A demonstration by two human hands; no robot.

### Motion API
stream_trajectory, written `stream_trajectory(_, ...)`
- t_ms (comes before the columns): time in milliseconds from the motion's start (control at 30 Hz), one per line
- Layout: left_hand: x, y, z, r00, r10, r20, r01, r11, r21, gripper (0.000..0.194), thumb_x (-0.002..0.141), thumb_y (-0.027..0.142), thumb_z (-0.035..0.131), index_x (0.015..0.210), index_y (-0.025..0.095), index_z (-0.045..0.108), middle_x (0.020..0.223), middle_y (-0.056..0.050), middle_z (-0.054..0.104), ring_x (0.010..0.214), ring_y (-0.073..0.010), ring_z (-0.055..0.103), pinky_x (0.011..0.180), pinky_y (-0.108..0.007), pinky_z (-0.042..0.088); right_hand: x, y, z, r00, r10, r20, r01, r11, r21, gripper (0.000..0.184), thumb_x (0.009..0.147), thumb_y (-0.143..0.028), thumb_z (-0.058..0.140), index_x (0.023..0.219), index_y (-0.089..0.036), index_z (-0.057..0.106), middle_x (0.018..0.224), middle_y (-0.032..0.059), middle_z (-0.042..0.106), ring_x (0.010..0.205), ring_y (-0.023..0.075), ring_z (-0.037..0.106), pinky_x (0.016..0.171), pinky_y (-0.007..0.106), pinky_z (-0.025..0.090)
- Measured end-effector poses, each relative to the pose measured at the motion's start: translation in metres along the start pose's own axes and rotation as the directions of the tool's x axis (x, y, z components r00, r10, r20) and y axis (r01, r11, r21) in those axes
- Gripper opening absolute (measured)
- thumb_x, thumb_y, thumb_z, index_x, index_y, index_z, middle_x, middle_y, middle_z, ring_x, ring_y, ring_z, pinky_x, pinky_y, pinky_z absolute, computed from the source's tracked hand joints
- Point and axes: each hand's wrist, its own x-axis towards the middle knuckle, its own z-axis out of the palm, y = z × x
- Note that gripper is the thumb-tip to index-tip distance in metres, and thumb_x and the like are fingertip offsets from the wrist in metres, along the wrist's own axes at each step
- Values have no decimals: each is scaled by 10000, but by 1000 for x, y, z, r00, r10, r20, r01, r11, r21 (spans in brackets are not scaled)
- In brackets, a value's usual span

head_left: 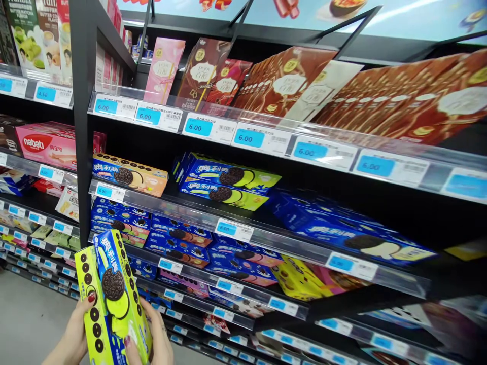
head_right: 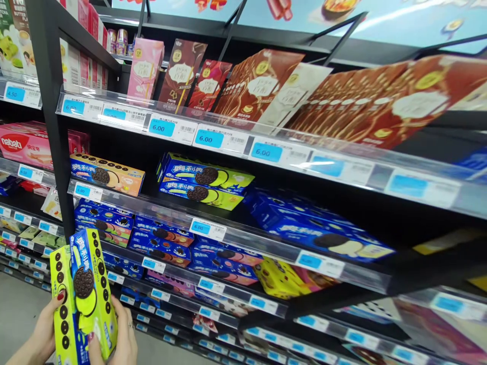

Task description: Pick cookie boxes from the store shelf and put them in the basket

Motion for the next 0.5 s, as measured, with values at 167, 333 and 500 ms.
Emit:
stream_trajectory(167, 1, 7, -3, 999, -35, -42, 36, 999, 37, 203, 594, 164, 783, 777, 95, 732, 845, -159, 749, 976, -392, 646, 942, -563, 442, 4, 24, -4, 902, 386, 194, -428, 742, 516, 523, 655, -554, 682, 1055, -219, 650, 1040, 102, 704, 890, 322, 678, 722, 395, 557)
stream_trajectory(333, 7, 8, -16, 968, -175, 179, 164, 984, 74, 188, 587, 212, 792, 744, 111, 762, 877, -175, 742, 1000, -420, 628, 971, -590, 396, 7, 39, -10, 826, 408, 388, -564, 601, 567, 497, 675, -562, 630, 1012, -201, 686, 1041, 118, 706, 857, 344, 688, 672, 453, 563)
stream_trajectory(500, 14, 4, -22, 884, -49, 466, 57, 998, -2, 287, 609, 338, 741, 846, 179, 767, 1047, -135, 710, 1157, -409, 530, 1027, -579, 326, 9, 35, -8, 864, 384, 327, -504, 689, 521, 544, 701, -609, 596, 1030, -184, 679, 998, 126, 717, 857, 328, 691, 682, 443, 568)
